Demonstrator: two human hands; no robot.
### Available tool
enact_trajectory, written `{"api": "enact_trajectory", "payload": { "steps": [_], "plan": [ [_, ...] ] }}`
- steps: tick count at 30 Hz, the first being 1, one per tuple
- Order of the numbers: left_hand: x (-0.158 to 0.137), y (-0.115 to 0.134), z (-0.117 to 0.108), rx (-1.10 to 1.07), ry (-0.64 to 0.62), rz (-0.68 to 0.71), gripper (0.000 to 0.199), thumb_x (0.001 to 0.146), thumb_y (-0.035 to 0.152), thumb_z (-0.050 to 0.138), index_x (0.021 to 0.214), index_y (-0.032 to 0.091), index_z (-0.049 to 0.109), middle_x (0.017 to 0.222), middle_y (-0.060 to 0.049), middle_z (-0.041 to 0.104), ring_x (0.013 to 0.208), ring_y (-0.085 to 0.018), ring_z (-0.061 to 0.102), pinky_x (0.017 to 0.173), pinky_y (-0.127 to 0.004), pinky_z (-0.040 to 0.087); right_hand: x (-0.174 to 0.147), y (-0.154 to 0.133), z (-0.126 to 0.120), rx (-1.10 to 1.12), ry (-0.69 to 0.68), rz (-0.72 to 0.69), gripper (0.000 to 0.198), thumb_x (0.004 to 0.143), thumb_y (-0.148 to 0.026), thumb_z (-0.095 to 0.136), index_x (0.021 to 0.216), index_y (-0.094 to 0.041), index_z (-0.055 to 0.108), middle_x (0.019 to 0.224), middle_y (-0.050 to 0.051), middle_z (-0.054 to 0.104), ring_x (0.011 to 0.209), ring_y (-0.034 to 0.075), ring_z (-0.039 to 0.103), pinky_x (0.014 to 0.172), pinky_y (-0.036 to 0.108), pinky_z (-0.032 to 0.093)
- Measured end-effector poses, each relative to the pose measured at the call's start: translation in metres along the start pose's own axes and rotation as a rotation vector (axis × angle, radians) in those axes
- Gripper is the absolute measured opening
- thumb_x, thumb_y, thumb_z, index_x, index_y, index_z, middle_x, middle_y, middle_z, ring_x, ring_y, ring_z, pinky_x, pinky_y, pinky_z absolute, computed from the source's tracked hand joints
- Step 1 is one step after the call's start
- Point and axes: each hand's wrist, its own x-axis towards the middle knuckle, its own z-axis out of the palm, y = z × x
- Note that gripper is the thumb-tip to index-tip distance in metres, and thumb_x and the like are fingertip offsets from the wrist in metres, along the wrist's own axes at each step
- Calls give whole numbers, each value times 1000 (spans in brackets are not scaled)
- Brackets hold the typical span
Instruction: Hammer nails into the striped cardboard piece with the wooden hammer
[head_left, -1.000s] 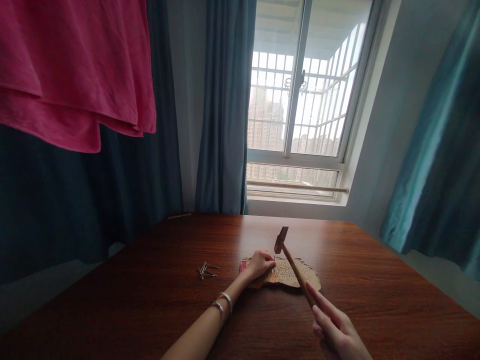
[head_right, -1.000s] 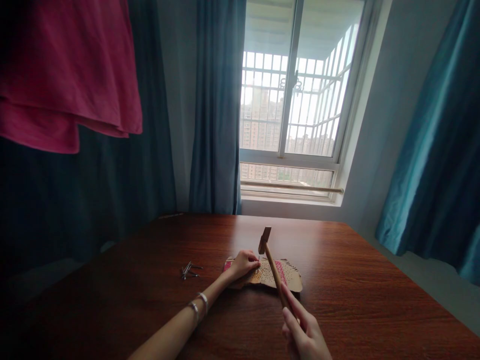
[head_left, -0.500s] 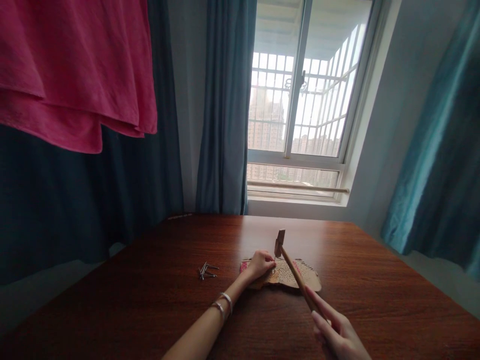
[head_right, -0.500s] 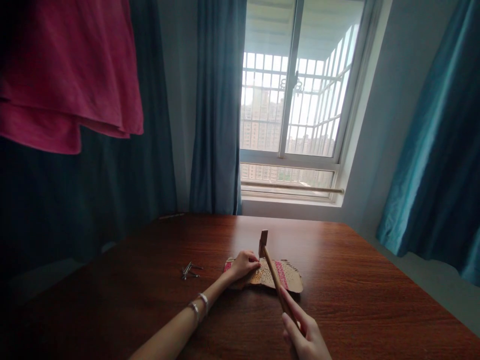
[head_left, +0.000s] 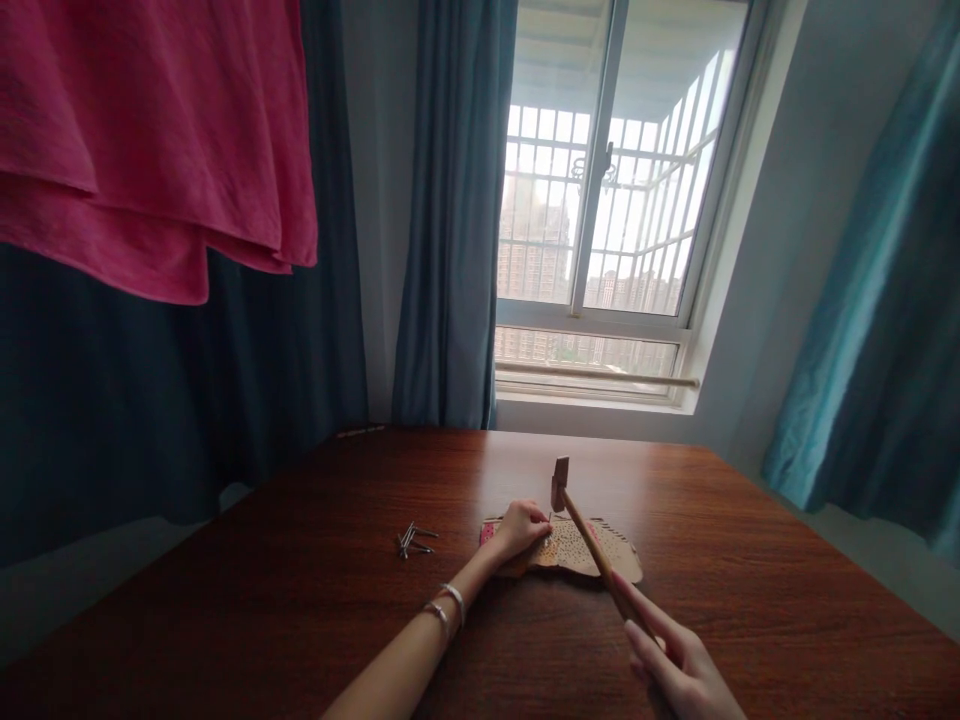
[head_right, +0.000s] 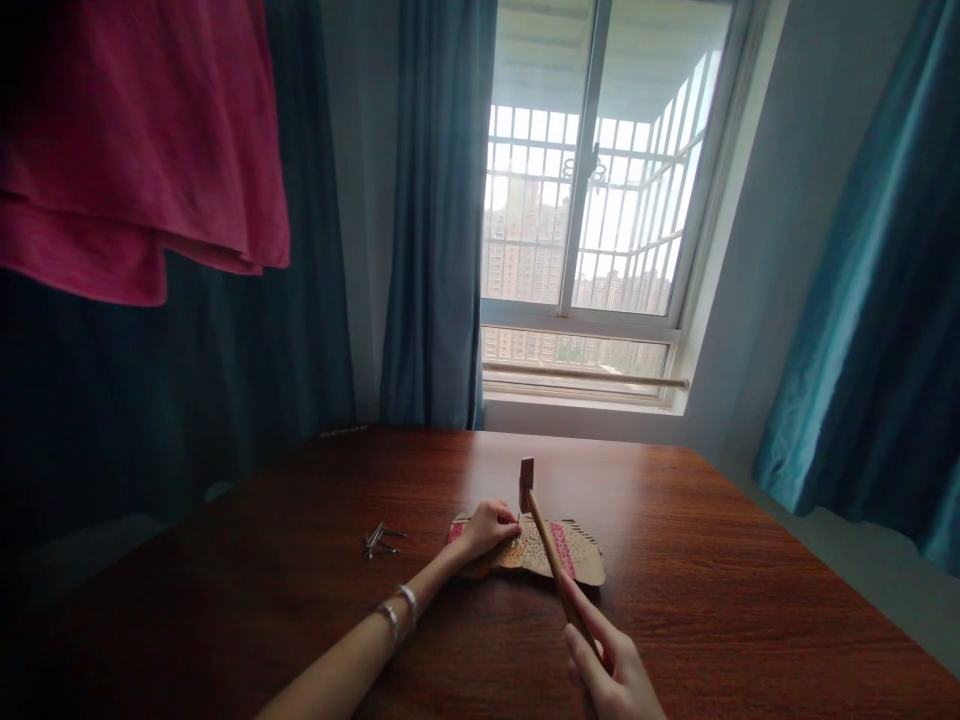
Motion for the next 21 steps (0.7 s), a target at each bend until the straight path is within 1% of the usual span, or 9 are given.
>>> {"api": "enact_trajectory", "payload": {
  "steps": [2, 5, 6, 9, 11, 16, 18, 20, 21],
  "plan": [
    [0, 1, 0, -2, -2, 6, 24, 72, 32, 54, 78, 16, 71, 73, -1, 61, 66, -12, 51, 60, -20, 36, 1, 2, 0, 2, 25, -38, 54, 65, -51, 64, 113, -25, 60, 92, 5, 66, 65, 14, 57, 50, 20, 45],
    [-1, 2, -1, 5, -13, -18, 23, 73, 31, 53, 79, 17, 71, 74, -1, 62, 66, -12, 52, 61, -20, 36, 1, 3, 0, 0, 38, -56, 50, 64, -50, 65, 108, -26, 63, 101, 5, 65, 88, 19, 58, 61, 20, 47],
    [-1, 2, -1, 9, -15, -26, 23, 73, 31, 53, 80, 18, 71, 74, -1, 62, 66, -12, 52, 61, -20, 36, 1, 3, 1, -3, 35, -46, 51, 64, -51, 65, 108, -26, 63, 102, 5, 65, 87, 19, 58, 59, 20, 47],
    [0, 0, 0, 9, -11, -13, 24, 73, 31, 53, 80, 17, 71, 74, -1, 62, 66, -12, 52, 61, -20, 36, 0, 0, 2, -6, 24, -11, 57, 64, -52, 64, 113, -24, 59, 95, 5, 66, 67, 15, 59, 47, 19, 44],
    [0, -2, 1, -1, -2, 18, 25, 73, 32, 53, 79, 16, 71, 74, -2, 62, 65, -12, 51, 61, -20, 36, 0, -1, 2, 0, 18, -13, 59, 65, -52, 63, 116, -24, 57, 91, 4, 66, 60, 12, 57, 44, 19, 42],
    [3, -9, 3, -18, 6, 53, 26, 73, 33, 53, 79, 16, 71, 72, -2, 61, 63, -11, 51, 59, -20, 36, 4, 9, 0, -4, 4, -36, 47, 66, -46, 66, 109, -28, 62, 102, 5, 65, 84, 16, 57, 59, 19, 46],
    [4, -10, 4, -23, 14, 58, 26, 73, 33, 53, 79, 16, 71, 71, -2, 61, 63, -11, 51, 58, -20, 35, 5, 15, -1, 10, -13, -9, 46, 66, -46, 66, 109, -29, 62, 105, 5, 64, 70, 12, 56, 55, 19, 44],
    [4, -10, 5, -28, 18, 60, 25, 73, 33, 53, 79, 16, 71, 71, -1, 61, 62, -11, 51, 58, -20, 35, 5, 18, -2, 31, 6, -3, 49, 67, -48, 64, 111, -28, 60, 103, 5, 63, 50, 6, 46, 47, 19, 40],
    [5, -11, 6, -31, 20, 58, 25, 72, 32, 54, 78, 16, 71, 71, -1, 61, 62, -11, 51, 58, -20, 35, 5, 18, -1, 38, 20, -13, 50, 67, -48, 64, 112, -27, 59, 104, 5, 63, 47, 5, 43, 45, 19, 39]
  ]
}}
